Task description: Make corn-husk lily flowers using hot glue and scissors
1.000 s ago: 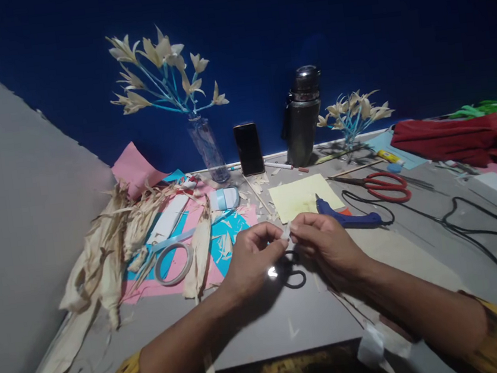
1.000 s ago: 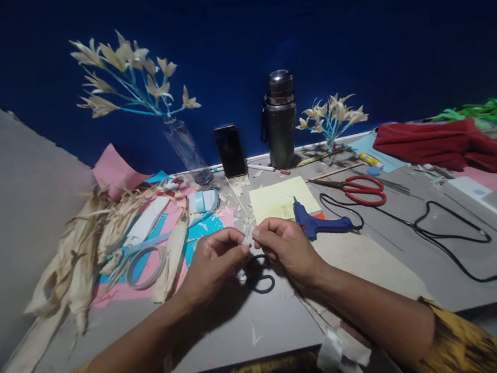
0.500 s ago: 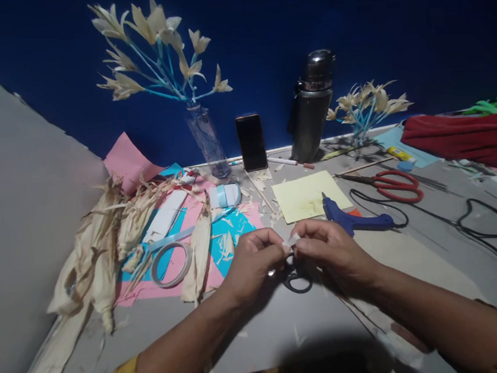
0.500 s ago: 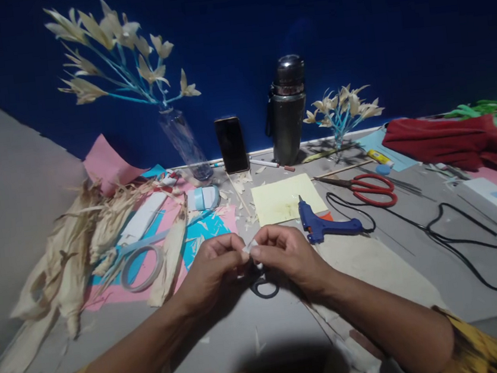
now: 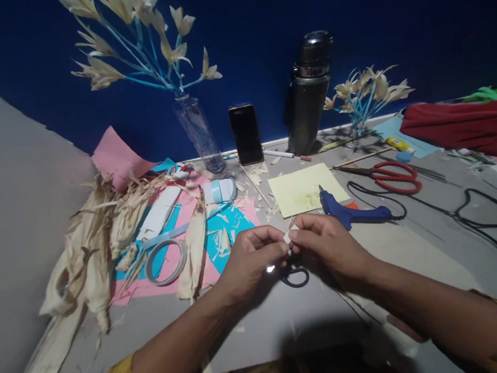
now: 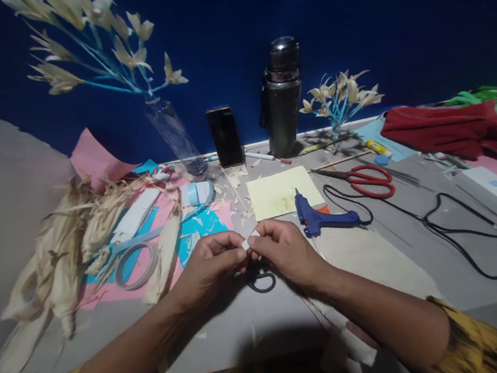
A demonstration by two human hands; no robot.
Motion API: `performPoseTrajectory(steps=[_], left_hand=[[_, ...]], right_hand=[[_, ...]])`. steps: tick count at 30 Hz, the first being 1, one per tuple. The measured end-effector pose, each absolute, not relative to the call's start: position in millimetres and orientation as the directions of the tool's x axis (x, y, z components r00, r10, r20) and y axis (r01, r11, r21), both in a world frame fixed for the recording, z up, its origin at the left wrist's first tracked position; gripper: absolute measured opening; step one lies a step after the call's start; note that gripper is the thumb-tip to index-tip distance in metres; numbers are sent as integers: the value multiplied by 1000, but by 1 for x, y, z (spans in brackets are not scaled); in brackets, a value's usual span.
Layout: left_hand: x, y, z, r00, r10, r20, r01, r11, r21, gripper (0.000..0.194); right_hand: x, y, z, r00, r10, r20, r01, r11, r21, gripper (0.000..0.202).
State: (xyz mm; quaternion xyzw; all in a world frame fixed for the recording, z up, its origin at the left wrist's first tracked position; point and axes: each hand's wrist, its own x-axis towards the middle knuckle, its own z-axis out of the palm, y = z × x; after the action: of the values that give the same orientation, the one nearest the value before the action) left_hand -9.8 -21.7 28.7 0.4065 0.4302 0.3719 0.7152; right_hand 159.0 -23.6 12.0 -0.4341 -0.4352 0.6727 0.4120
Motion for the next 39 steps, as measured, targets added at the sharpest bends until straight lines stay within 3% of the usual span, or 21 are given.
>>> performPoseTrajectory(steps=[7, 18, 39], left_hand=[[-11, -21, 25, 351, 884, -309, -180, 387, 904, 14], [-12, -21, 26, 349, 884, -311, -153, 381, 912, 15], [-11, -21, 24, 329, 889, -319, -144, 381, 913, 17]], right_hand=[[162, -26, 14, -247, 960, -134, -20, -144, -989, 20], [160, -23, 12, -251, 948, -198, -57, -218, -974, 22], [162, -26, 14, -239, 962, -133, 34, -129, -991, 22]])
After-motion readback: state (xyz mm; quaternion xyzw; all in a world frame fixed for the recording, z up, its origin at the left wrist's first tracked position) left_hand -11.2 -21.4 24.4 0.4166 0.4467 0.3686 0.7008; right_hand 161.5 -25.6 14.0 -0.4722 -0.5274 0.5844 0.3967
